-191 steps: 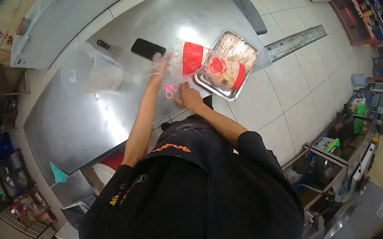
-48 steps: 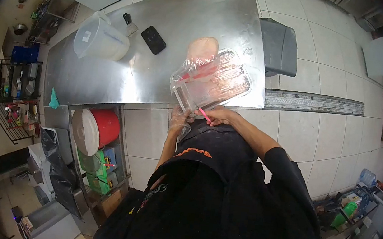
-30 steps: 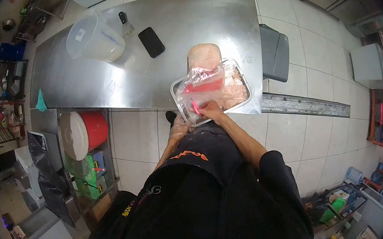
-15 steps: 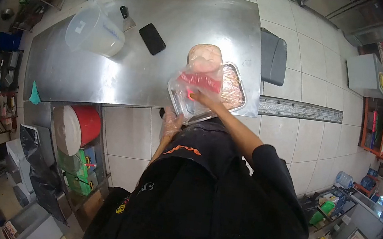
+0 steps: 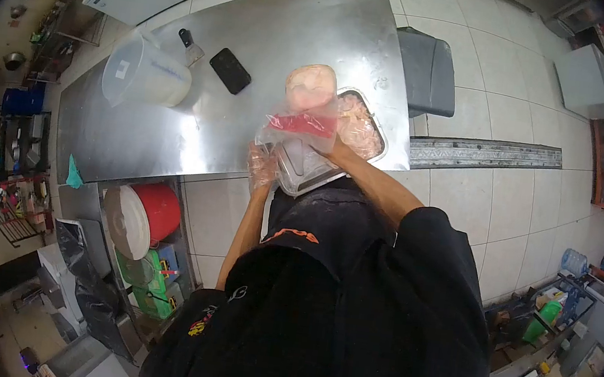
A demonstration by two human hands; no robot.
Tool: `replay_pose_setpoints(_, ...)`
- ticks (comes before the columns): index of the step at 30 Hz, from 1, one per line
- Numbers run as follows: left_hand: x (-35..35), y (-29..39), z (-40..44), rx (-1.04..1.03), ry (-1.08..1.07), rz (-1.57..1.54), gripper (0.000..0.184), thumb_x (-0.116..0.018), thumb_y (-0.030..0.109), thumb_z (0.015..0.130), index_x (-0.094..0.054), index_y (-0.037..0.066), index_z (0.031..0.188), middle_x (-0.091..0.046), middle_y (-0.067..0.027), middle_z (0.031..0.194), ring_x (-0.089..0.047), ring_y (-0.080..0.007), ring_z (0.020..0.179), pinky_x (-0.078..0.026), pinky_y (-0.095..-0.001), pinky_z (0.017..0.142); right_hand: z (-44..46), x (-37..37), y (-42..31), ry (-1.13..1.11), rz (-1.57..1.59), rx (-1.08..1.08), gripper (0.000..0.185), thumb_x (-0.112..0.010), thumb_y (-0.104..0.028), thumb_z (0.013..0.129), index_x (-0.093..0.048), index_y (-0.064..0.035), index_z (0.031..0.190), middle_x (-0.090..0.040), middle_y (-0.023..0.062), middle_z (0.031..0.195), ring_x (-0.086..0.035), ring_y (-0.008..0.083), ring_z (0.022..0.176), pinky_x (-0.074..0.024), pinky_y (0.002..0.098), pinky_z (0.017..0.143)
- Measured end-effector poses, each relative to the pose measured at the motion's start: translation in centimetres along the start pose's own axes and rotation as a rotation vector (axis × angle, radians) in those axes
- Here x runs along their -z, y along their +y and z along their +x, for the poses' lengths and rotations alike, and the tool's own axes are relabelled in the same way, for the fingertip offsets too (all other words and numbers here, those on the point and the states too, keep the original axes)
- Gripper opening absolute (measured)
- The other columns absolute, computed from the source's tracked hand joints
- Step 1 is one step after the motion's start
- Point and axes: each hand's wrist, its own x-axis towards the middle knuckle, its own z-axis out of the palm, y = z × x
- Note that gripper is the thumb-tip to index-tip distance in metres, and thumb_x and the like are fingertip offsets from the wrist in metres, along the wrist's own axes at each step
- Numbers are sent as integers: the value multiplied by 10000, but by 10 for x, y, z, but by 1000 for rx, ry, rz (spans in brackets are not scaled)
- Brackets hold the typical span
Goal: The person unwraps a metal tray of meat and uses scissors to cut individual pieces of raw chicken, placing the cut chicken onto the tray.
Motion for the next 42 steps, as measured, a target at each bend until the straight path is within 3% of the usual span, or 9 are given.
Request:
replay_pose_setpoints(2,-18,-10,-3,-93,291,98,606,-598,261,889,-381,-55,1359,-479,-285,1329,-457,-436,1241,-386,-471,1034,-3,16,-12,-3,28,15,388,-688,-160,839,-601,-114,1214,-622,98,1182,-579,242,1097,-463,357,918)
replay_pose_setpoints(6,-6,9,-2,37,143,53,647,-592,294,894,-367,-76,1375,-458,-306,1346,-440,-441,1261,-362,-455,1065,0,47,-6,-6,-379,231,363,-678,-112,824,-619,-99,1181,-635,101,1151,-591,244,1077,-466,359,913)
replay_pose_setpoints(9,-23,-6,5,-106,347,55,427,-622,177,849,-501,-32,1201,-580,-278,1173,-562,-433,1106,-448,-468,912,4,50,-12,4,-323,186,369,-696,-117,797,-632,-96,1160,-643,103,1134,-601,248,1060,-471,359,897)
replay_pose_setpoints(13,-10,4,-1,-78,298,7,483,-637,244,855,-497,-31,1227,-579,-273,1178,-552,-438,1116,-443,-470,920,11,55,-19,-235,-181,36,433,-723,-127,760,-619,-98,1179,-632,125,1143,-587,289,1067,-474,366,899)
replay_pose_setpoints(16,-9,20,-5,-88,339,27,529,-649,298,851,-503,-29,1241,-580,-276,1166,-546,-443,1108,-442,-463,927,13,28,3,-18,-304,413,432,-760,-116,685,-648,-61,1098,-641,161,1110,-621,324,1007,-503,383,862)
replay_pose_setpoints(21,-24,-7,9,-314,476,180,283,-653,237,849,-552,-3,962,-533,-211,934,-539,-394,902,-436,-495,805,31,-32,15,-59,-389,232,395,-759,-136,683,-650,-46,1052,-637,179,1093,-623,334,1002,-507,401,858)
replay_pose_setpoints(30,-33,4,-13,-320,382,149,215,-574,184,888,-574,37,1045,-539,-211,1056,-520,-380,973,-436,-473,858,125,-106,-33,-482,-750,-54,343,-755,-171,679,-652,-20,968,-631,212,1063,-627,352,992,-514,433,851)
replay_pose_setpoints(37,-35,-17,-17,-329,385,203,229,-547,168,901,-568,17,1072,-548,-214,1065,-527,-375,962,-446,-467,852,148,-183,7,-307,-671,180,228,-709,-167,674,-660,8,813,-649,248,830,-664,385,804,-538,456,715)
replay_pose_setpoints(42,-53,-63,-1,-449,412,292,238,-540,160,903,-564,2,1079,-553,-218,1063,-533,-375,955,-453,-469,843,100,-132,-5,-263,-726,-105,241,-677,-231,750,-673,-5,835,-666,214,862,-651,405,847,-522,463,754)
